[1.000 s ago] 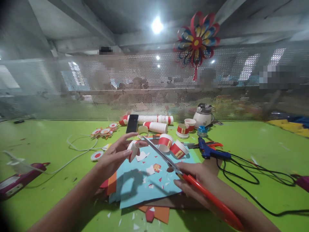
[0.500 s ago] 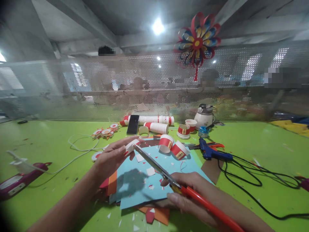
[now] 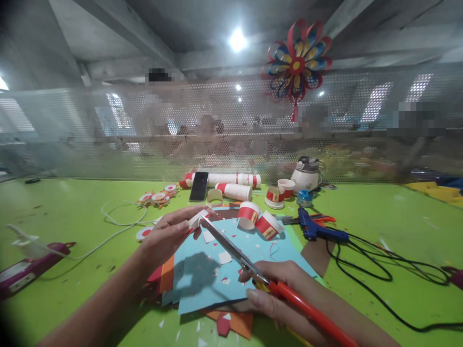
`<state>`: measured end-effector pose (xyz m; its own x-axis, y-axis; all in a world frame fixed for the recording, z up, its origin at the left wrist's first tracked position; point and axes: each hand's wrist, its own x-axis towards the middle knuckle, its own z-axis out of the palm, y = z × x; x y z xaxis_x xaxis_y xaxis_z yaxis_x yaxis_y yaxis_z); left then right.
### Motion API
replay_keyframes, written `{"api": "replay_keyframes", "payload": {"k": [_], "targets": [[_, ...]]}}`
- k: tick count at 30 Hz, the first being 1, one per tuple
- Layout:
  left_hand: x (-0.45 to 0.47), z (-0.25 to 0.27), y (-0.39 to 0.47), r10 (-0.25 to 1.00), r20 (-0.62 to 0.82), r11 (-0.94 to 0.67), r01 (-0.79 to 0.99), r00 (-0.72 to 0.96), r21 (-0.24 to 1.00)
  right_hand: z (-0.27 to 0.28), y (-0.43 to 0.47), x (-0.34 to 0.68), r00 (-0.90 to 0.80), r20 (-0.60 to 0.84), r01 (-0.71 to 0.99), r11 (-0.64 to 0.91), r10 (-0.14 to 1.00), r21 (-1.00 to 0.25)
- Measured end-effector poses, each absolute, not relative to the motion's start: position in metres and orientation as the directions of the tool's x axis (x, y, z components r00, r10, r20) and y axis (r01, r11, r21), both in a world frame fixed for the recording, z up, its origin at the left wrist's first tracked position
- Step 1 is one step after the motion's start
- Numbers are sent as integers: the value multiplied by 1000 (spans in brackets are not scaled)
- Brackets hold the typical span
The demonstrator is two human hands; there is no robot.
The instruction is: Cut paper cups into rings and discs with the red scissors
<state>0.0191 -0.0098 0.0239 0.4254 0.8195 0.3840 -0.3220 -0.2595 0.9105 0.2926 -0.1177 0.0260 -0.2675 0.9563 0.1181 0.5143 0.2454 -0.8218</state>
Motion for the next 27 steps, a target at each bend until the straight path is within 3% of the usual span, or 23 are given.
{"api": "replay_keyframes", "payload": {"k": [9, 16, 22, 27], "targets": [[17, 23, -8, 816, 385, -280, -287, 431, 916, 29, -123, 283, -184, 68, 499, 153, 981, -853], [15, 25, -8, 816, 381, -301, -242, 436, 922, 31, -116, 297, -367, 0, 549, 217, 930, -807], [15, 25, -7, 807, 387, -310, -238, 445, 921, 36, -117, 290, -310, -44, 547, 141, 950, -825], [17, 26, -9, 828, 378, -289, -263, 414, 920, 37, -114, 285, -412, 14, 524, 250, 911, -814]]}}
